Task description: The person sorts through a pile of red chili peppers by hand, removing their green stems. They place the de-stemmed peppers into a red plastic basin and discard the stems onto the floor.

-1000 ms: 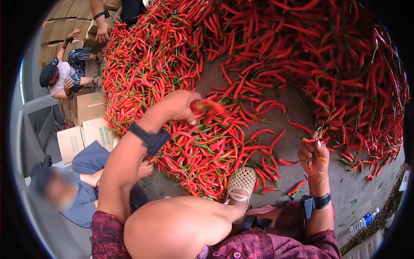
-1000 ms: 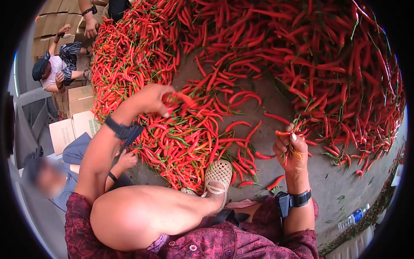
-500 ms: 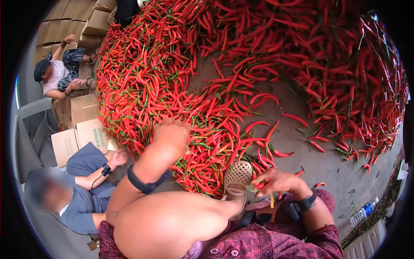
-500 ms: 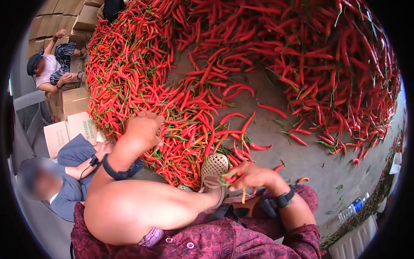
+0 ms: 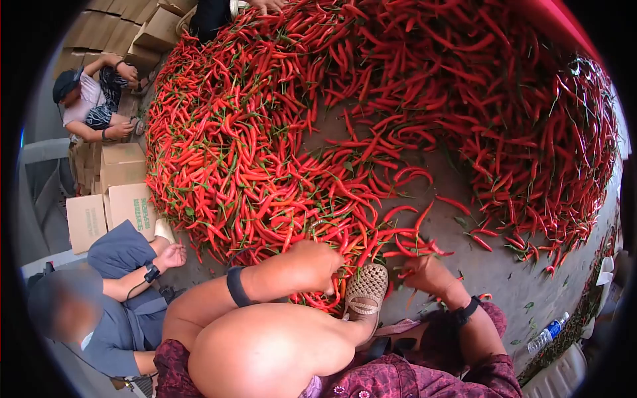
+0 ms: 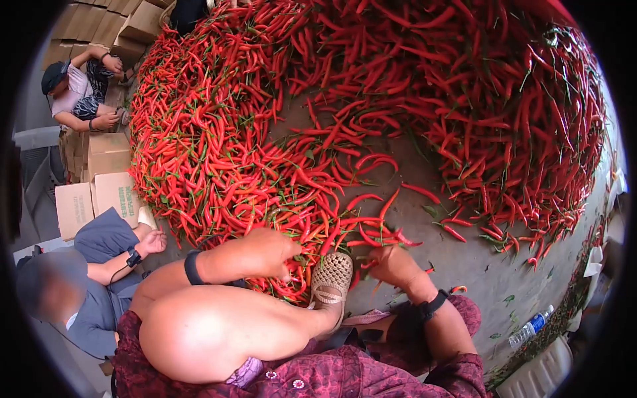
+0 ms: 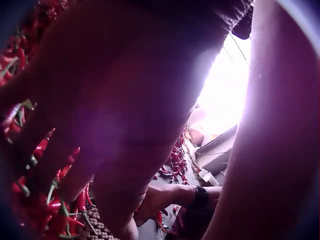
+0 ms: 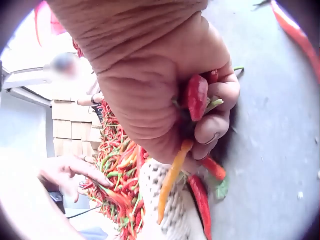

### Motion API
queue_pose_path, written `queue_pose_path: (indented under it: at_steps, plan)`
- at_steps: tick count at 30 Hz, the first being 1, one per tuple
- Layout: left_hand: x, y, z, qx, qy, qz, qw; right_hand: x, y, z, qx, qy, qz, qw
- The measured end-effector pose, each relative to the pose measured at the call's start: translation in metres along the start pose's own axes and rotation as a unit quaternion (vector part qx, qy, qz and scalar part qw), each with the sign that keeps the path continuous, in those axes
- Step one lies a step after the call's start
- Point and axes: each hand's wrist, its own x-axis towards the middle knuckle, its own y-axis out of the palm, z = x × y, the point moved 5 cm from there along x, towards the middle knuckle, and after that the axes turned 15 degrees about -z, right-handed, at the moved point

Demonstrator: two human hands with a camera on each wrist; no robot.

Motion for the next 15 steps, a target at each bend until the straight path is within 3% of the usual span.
queue_pose_path:
  at_steps: [2,3,4,6,8,11,15]
  plan:
    - [0.009,-0.025,0.008,-0.039,0.011,-0.144,0.989,0.011,-0.024,0.009,-0.029,-0.007,-0.071,0.997]
    - [0.02,-0.036,0.024,-0.037,-0.031,-0.244,0.968,0.014,-0.04,0.015,-0.044,-0.01,-0.106,0.993]
    - [0.034,-0.045,0.045,-0.036,-0.073,-0.34,0.937,0.016,-0.052,0.02,0.032,0.064,-0.097,0.993]
    - [0.056,-0.067,0.082,-0.073,-0.113,-0.446,0.885,0.014,-0.072,0.032,0.186,0.208,-0.077,0.957]
    - [0.086,-0.065,0.121,-0.077,-0.155,-0.483,0.858,0.009,-0.081,0.041,0.301,0.206,-0.074,0.928]
    - [0.114,-0.055,0.145,-0.084,-0.141,-0.39,0.906,-0.003,-0.087,0.045,0.407,0.193,-0.087,0.889]
    - [0.119,-0.06,0.135,-0.071,-0.187,-0.301,0.932,-0.01,-0.085,0.034,0.39,0.228,-0.108,0.886]
